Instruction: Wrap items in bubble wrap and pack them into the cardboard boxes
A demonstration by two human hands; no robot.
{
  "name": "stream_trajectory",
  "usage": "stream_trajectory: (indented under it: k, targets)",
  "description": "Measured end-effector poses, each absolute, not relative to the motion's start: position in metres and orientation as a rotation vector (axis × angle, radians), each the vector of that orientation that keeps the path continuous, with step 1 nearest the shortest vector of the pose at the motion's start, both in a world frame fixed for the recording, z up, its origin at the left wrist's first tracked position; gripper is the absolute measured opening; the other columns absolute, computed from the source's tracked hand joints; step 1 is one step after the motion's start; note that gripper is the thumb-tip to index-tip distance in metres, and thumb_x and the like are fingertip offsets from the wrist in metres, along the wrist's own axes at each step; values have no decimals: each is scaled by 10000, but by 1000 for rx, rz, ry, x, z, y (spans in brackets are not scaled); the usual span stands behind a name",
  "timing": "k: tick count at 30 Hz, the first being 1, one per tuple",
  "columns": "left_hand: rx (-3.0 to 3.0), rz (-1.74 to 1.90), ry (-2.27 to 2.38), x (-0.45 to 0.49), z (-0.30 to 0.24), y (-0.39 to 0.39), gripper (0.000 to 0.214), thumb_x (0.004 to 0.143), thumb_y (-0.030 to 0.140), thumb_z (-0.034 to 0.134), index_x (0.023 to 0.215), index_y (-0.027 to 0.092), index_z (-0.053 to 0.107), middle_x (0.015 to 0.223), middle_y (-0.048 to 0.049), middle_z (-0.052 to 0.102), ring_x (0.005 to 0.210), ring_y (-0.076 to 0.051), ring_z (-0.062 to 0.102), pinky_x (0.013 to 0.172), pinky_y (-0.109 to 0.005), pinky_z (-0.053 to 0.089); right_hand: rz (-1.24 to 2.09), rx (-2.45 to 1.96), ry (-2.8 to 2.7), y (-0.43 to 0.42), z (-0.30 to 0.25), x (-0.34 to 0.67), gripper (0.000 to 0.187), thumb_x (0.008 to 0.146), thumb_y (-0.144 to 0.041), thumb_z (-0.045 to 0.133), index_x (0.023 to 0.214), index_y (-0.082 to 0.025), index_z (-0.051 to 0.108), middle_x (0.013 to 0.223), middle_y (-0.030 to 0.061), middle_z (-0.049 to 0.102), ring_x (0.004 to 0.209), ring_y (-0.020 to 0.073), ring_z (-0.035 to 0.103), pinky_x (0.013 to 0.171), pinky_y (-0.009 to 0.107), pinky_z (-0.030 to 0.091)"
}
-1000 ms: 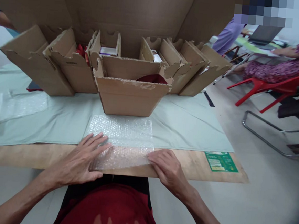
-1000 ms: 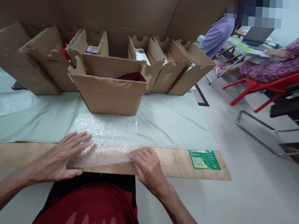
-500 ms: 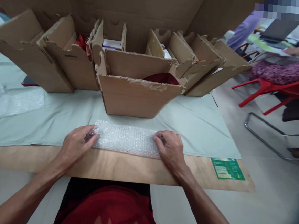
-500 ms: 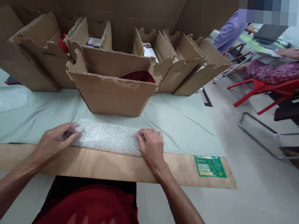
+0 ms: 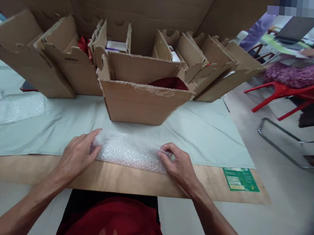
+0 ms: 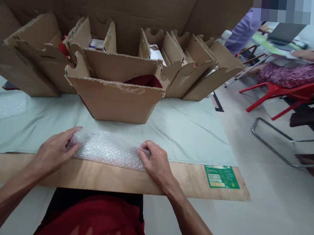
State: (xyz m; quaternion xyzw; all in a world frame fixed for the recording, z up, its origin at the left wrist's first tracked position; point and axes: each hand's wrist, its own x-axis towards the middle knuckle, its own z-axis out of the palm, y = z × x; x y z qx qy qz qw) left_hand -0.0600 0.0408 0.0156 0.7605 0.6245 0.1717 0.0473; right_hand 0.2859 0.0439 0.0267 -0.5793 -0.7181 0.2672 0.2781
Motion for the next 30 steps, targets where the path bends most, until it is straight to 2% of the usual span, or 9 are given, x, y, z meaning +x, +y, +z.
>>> stream_trajectory:
  k: [3, 6, 8, 13, 15, 20, 25, 28, 30]
  targets:
    - [2526, 636, 1838, -60, 28, 46, 417, 976, 276, 503, 1364, 152, 591, 808, -37, 679, 722, -232, 620, 736, -364, 489, 1042, -1528, -1753, 9, 37, 286, 244, 911, -282, 617, 1149, -228, 626, 791, -10, 662, 695, 165, 606, 668, 301, 478]
    - [2773, 644, 1669, -45, 39, 67, 391, 983, 217, 511, 1358, 160, 605, 859, -60, 700, 793, -249, 637, 752, -373, 482, 1353, -1457, -1572, -32, 34, 276, 581, 928, -281, 615, 1487, -232, 464, 791, -23, 640, 672, 144, 573, 662, 287, 477]
    - [2901, 612, 1519, -28, 41, 86, 381, 969, 176, 534, 1336, 157, 630, 869, -75, 704, 833, -266, 644, 761, -388, 485, 1528, -1404, -1421, -57, 25, 264, 663, 949, -313, 612, 1568, -239, 386, 837, -5, 655, 668, 135, 558, 640, 277, 476]
    - [2920, 784, 1350, 8, 32, 93, 342, 925, 129, 603, 1259, 81, 657, 1115, -197, 696, 990, -325, 636, 837, -475, 530, 1651, -1364, -1099, -91, 3, 240, 717, 957, -469, 640, 1592, -259, 383, 910, 30, 664, 641, 125, 513, 566, 257, 456]
    - [2808, 883, 1174, 7, 30, 68, 330, 930, 100, 576, 1252, 102, 646, 1137, -184, 692, 1032, -307, 629, 864, -477, 543, 1612, -1373, -1111, -95, 0, 240, 669, 951, -487, 651, 1551, -255, 468, 909, 32, 664, 681, 133, 528, 613, 267, 469]
    - [2335, 683, 813, -21, 33, -15, 577, 854, 118, 586, 1419, 218, 527, 1237, -117, 704, 1188, -270, 635, 1013, -483, 553, 1800, -1279, -1200, -85, 10, 250, 421, 896, -539, 714, 1146, -205, 771, 820, 29, 670, 684, 137, 547, 648, 276, 465]
    - [2197, 660, 1057, -24, 24, -41, 956, 753, 349, 802, 1588, 287, 342, 1359, -130, 684, 1301, -349, 616, 1058, -541, 546, 1820, -1033, -1032, -50, 26, 239, 531, 854, -626, 727, 1217, -238, 715, 878, 49, 742, 765, 191, 665, 794, 364, 542]
    - [2122, 845, 1283, -9, 13, -35, 786, 857, 306, 710, 1567, 246, 378, 1286, -136, 709, 1144, -296, 698, 952, -462, 594, 1751, -1031, -1009, -26, 26, 225, 567, 901, -618, 669, 1311, -227, 643, 1095, 130, 773, 950, 250, 721, 855, 410, 565]
    - [2075, 957, 1422, -1, 7, -30, 618, 942, 227, 599, 1531, 217, 414, 1058, -80, 751, 968, -233, 721, 890, -403, 588, 1734, -1054, -979, -16, 21, 218, 620, 924, -566, 661, 1434, -237, 534, 1256, 168, 734, 1086, 273, 716, 814, 388, 582]
